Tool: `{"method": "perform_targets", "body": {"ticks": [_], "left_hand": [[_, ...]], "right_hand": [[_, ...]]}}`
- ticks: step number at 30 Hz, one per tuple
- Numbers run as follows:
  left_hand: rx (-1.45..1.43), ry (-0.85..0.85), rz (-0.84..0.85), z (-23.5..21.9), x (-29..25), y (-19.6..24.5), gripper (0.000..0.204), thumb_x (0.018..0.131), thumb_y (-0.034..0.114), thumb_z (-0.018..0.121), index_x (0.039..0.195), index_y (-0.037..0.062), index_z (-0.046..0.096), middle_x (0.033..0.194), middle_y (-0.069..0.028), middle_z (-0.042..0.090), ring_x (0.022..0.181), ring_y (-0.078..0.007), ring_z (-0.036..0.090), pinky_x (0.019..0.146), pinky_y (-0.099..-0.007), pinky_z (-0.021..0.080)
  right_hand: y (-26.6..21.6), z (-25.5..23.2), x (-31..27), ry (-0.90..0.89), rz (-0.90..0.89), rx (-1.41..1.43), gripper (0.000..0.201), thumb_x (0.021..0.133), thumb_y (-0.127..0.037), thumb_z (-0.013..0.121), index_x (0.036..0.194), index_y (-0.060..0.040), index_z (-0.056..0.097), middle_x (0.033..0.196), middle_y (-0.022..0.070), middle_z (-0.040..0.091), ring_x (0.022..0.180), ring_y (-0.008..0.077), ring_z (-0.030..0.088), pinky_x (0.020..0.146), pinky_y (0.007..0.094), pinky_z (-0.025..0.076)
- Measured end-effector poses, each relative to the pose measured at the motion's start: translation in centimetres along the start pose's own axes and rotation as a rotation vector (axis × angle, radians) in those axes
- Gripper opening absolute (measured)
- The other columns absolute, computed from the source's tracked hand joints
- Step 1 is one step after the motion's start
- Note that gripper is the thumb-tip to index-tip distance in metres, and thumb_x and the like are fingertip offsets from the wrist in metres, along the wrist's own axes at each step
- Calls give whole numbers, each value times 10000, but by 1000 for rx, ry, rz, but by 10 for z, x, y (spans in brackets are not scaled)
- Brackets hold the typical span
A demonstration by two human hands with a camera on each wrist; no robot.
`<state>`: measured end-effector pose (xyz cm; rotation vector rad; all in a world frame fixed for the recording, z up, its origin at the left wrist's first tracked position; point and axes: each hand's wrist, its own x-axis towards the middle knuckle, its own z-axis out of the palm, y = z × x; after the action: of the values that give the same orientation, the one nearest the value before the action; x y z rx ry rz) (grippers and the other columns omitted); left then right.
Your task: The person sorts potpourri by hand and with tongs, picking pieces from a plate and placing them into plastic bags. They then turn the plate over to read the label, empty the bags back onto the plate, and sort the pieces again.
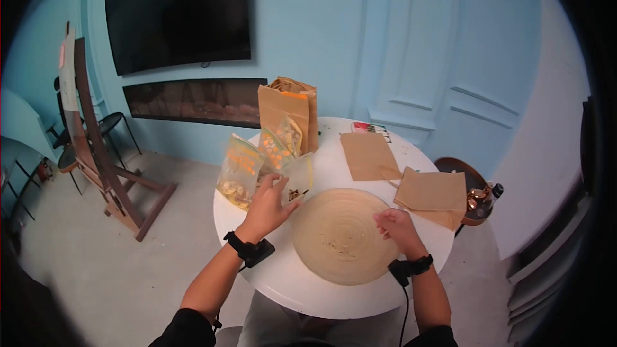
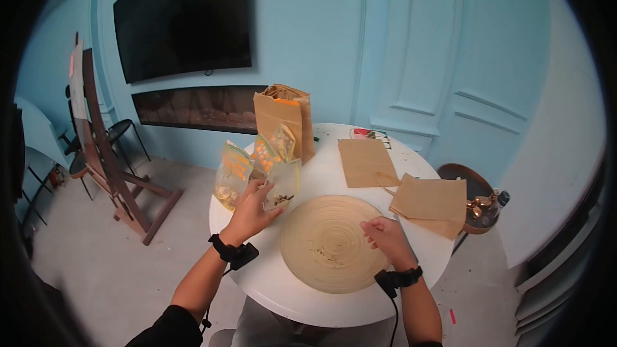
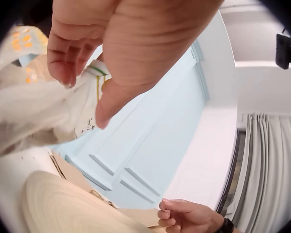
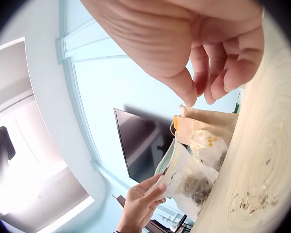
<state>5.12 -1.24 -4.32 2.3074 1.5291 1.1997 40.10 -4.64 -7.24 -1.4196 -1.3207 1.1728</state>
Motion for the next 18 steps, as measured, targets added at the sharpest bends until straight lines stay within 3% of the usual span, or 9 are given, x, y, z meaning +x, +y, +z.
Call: {"method": "perform_targets", "body": {"ticks": [1, 4, 5, 9, 12, 18], "left_hand": [[81, 42, 134, -6, 4, -5, 454, 825, 236, 806, 1142, -69, 695, 1174, -240, 647, 972, -370, 667, 850, -400, 539], [89, -163, -55, -32, 25, -1, 297, 859, 201, 762, 989, -65, 739, 958, -218, 709, 868, -351, 697, 787, -394, 551], [82, -39, 28, -39, 32, -2, 238, 887, 194, 726, 947, -35, 758, 812, -210, 717, 748, -339, 712, 719, -396, 558], [66, 214, -46, -55, 55, -3, 246, 910, 210, 710, 1011, -8, 762, 813, -241, 718, 684, -322, 726, 662, -377, 552], [223, 30, -12, -51, 62, 9, 278, 913, 223, 710, 1001, -36, 755, 816, -250, 715, 707, -302, 738, 657, -355, 548], [117, 27, -78, -39, 111, 19, 291, 921, 224, 720, 1017, -49, 754, 752, -156, 740, 696, -123, 675, 653, -314, 535]], "right_hand": [[0, -5, -2, -15, 20, 40, 273, 937, -318, 738, 904, -54, 676, 772, -9, 645, 663, 69, 583, 579, 223, 470], [14, -22, 10, -76, 51, 252, 237, 965, -295, 706, 908, -70, 655, 779, -22, 625, 665, 68, 560, 589, 223, 455], [21, -26, 15, -98, 55, 336, 225, 976, -287, 694, 911, -77, 648, 780, -26, 618, 664, 69, 551, 593, 224, 450], [35, -34, 24, -166, 8, 521, 184, 1001, -251, 660, 935, -81, 638, 787, -24, 611, 651, 73, 541, 589, 235, 446], [43, -34, 23, -179, -10, 518, 158, 1004, -220, 654, 953, -71, 636, 804, -16, 615, 656, 74, 545, 587, 242, 450], [46, -32, 13, -43, -174, 626, 149, 994, -186, 669, 948, -48, 635, 753, -12, 601, 594, 63, 523, 540, 222, 428]]}}
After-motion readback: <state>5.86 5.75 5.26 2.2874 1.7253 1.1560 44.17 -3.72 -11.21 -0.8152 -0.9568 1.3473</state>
